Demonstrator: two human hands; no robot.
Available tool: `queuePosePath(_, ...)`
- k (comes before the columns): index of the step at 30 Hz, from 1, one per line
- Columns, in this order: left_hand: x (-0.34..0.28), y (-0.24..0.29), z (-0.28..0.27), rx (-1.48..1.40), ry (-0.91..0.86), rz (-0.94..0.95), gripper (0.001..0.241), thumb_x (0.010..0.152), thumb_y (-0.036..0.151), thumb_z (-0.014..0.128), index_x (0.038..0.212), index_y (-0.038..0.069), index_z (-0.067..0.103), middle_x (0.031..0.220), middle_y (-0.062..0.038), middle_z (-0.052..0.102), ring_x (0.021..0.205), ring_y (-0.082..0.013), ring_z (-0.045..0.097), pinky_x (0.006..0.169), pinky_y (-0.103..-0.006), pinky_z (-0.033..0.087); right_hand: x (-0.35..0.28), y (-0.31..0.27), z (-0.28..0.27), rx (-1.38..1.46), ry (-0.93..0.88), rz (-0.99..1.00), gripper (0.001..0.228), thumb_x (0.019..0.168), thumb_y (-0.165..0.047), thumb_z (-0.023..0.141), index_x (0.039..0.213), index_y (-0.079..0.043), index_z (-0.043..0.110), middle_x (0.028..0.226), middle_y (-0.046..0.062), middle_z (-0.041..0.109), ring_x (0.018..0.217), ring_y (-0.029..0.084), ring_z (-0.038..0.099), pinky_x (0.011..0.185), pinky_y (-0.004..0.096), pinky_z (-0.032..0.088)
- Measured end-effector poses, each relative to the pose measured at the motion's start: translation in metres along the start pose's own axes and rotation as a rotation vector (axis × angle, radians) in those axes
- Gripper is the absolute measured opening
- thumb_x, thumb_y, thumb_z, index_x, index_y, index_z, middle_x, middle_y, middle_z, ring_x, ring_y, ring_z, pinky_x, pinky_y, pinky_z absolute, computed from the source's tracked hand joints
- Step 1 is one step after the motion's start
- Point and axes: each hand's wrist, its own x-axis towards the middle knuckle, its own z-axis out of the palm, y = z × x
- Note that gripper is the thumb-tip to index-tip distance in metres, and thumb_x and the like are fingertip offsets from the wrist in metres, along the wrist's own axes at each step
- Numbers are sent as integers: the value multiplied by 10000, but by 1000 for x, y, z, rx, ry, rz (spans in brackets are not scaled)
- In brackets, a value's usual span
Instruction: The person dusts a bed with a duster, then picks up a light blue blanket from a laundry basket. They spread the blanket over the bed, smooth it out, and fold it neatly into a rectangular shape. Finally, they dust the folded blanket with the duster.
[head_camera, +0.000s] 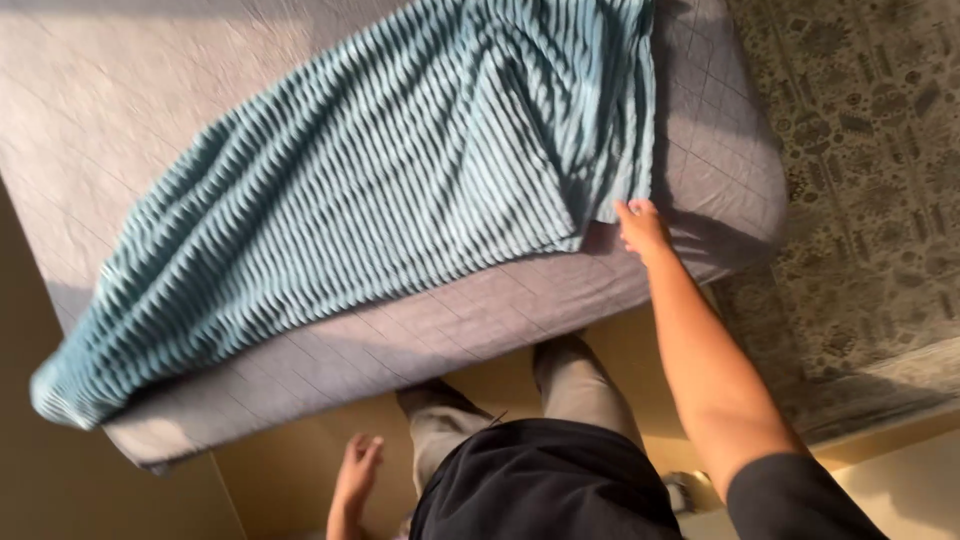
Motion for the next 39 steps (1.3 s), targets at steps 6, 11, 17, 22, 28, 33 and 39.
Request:
queuePosePath(6,-180,-113,129,-115,-196,-402,554,865,417,723,1292,69,663,1201,-116,756,1049,-183,708,781,-384,607,47,8,-5,-233,-112,-94,360,937,-377,676,923,-19,700,713,109,687,609,254,693,497,355,522)
queuePosePath(11,-202,-128,170,-388,38,-392,514,904,346,712,1275,-6,660,1118,-159,772,914,-259,718,691,-389,598,94,36,-123,-403,136,-415,269,869,-292,679,765,-47,719,736,184,702,688,370,681,654,471,514)
queuePosePath(17,-162,-62,272,-453,180,-26,474,1003,311,671,1319,-42,654,1111,-202,695,923,-228,637,784,-343,507,130,71,-226,-473,-260,-287,307,902,-346,715,940,-43,752,852,101,726,713,250,649,629,397,532)
queuePosePath(22,-205,31,394,-413,209,63,493,968,324,627,1363,29,602,1234,-133,718,1067,-203,699,946,-335,533,60,119,-245,-593,-547,-266,400,917,-424,714,1100,-69,722,929,80,739,721,198,647,628,363,528)
queuePosePath(28,-277,-41,565,-327,174,-43,640,905,438,720,1373,29,566,1286,-183,698,1194,-277,680,1012,-393,531,51,192,-316,-957,-734,-314,411,924,-466,689,1148,-123,716,985,82,751,819,211,667,761,397,543)
queuePosePath(33,-313,-29,638,-130,95,-320,841,810,469,787,1452,27,471,1254,-229,743,1197,-317,709,1037,-386,535,151,189,-377,-1062,-522,-198,447,942,-513,665,1151,-120,714,911,98,762,716,211,680,717,391,546)
queuePosePath(39,-240,71,668,-189,468,-142,784,804,425,808,1404,8,523,1273,-241,677,1202,-354,658,1029,-442,511,241,94,-400,-982,-377,-287,447,1003,-484,633,1134,-66,718,899,122,714,762,297,658,752,459,552)
